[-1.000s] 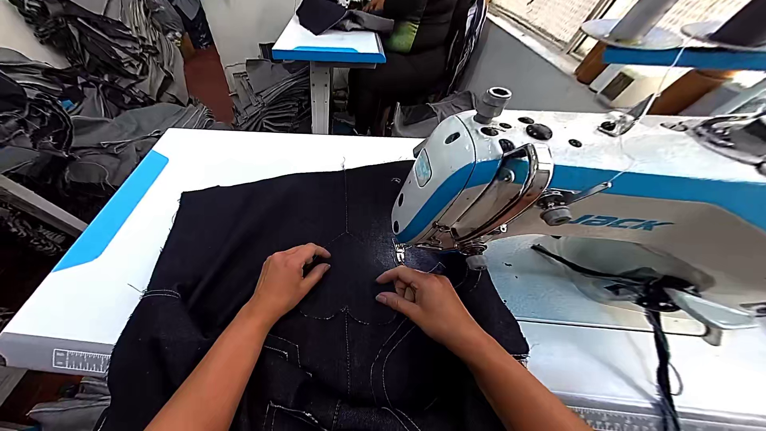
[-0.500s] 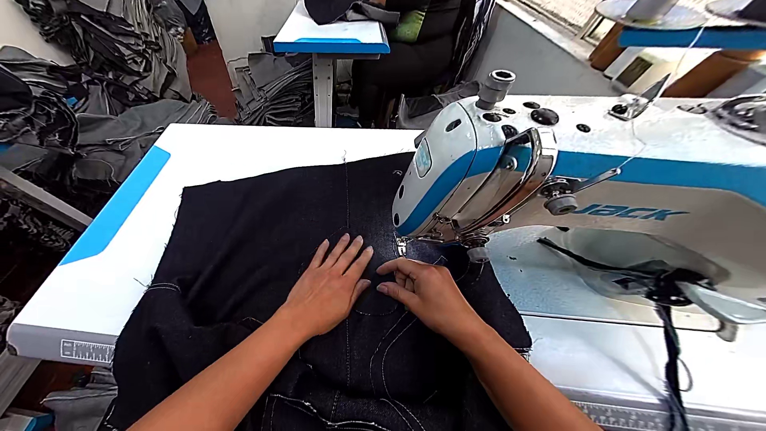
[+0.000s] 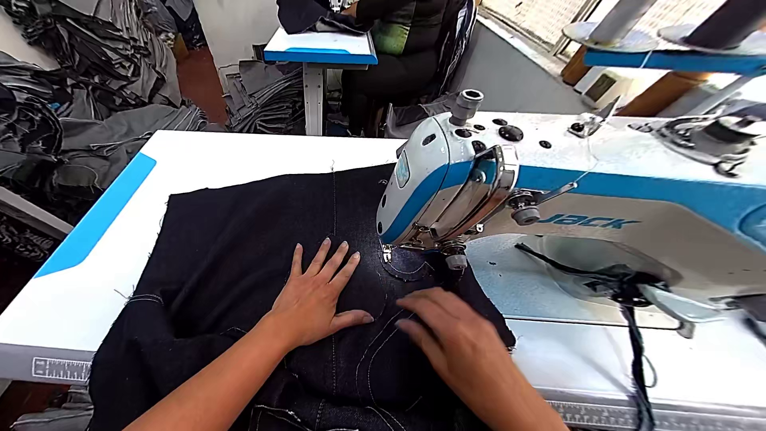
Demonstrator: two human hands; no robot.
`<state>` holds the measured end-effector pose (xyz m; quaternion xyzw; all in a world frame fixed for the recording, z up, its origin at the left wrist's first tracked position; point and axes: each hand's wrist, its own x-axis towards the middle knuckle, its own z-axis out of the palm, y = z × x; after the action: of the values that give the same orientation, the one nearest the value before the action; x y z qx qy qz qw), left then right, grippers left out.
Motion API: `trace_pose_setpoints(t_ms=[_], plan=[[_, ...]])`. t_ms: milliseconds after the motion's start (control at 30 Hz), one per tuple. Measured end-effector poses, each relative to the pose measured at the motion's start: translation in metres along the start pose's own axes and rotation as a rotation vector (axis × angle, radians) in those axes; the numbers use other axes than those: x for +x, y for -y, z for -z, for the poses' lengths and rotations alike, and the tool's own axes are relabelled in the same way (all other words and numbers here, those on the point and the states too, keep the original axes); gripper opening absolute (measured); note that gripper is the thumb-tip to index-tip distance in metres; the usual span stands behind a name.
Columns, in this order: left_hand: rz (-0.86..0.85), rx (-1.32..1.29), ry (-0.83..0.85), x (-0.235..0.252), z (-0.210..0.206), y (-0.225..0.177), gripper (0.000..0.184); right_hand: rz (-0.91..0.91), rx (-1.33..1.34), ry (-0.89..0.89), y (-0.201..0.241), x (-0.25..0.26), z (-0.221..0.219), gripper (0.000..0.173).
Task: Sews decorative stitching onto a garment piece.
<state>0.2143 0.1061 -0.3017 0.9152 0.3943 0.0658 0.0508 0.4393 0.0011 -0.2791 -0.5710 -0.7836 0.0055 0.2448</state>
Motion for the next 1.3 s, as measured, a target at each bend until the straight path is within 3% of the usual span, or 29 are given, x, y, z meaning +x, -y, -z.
trace_pose_setpoints(t_ms=[67, 300, 400, 500, 567, 1300], plan=[[-0.013, 0.03, -0.008, 0.0, 0.0, 0.0, 0.099, 0.004, 0.062, 0.09, 0.0, -0.013, -0.015, 0.039], [-0.004, 0.019, 0.05, 0.001, 0.003, 0.0, 0.097, 0.054, 0.07, 0.004, -0.012, 0.003, -0.019, 0.03], [0.002, -0.022, 0.037, 0.001, 0.003, 0.0, 0.096, -0.11, 0.151, 0.025, -0.011, 0.027, -0.02, 0.02], [-0.001, -0.038, 0.016, 0.001, 0.002, 0.001, 0.096, -0.353, 0.194, 0.153, -0.008, 0.048, -0.018, 0.026], [-0.004, -0.035, 0.009, 0.002, 0.002, 0.001, 0.096, -0.409, 0.155, 0.209, -0.005, 0.053, -0.017, 0.03], [0.015, -0.02, 0.09, 0.003, 0.005, -0.002, 0.096, -0.348, 0.09, 0.213, -0.011, 0.051, -0.022, 0.025]])
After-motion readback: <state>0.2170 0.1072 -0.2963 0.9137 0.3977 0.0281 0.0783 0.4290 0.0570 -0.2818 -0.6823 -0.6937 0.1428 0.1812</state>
